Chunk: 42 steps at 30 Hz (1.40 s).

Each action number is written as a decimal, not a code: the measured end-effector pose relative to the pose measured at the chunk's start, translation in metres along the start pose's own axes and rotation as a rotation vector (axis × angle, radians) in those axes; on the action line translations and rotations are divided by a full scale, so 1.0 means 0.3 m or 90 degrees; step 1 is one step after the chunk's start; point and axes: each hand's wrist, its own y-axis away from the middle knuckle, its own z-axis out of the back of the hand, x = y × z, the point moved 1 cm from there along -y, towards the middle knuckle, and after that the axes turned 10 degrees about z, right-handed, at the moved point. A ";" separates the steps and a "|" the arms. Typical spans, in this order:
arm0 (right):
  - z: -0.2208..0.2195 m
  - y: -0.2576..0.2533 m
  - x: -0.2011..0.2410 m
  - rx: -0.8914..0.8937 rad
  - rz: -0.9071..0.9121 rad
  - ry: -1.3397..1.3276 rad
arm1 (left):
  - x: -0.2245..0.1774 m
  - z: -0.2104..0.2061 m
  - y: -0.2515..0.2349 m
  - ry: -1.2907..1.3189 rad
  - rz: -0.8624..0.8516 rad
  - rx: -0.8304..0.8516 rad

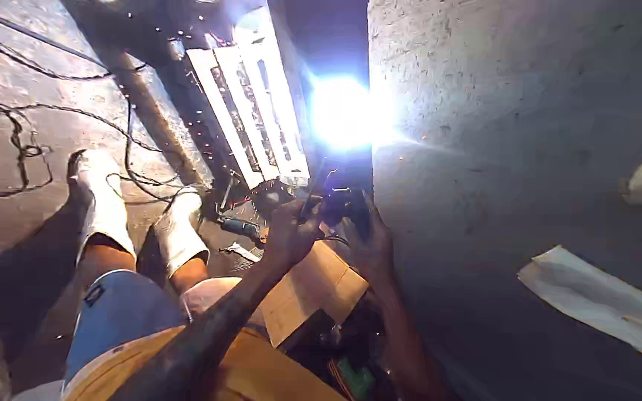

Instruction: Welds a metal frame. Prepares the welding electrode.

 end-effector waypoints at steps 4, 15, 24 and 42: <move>-0.002 -0.008 -0.012 -0.013 0.029 -0.007 | -0.012 0.006 0.001 0.003 0.012 -0.005; 0.019 -0.024 0.004 0.024 -0.026 0.054 | -0.033 0.009 0.012 -0.046 0.018 -0.016; 0.011 -0.035 0.006 -0.001 0.005 0.050 | -0.014 0.003 -0.019 0.029 -0.024 0.005; -0.004 -0.007 0.018 -0.010 -0.035 -0.021 | -0.022 0.012 0.002 0.019 0.033 0.001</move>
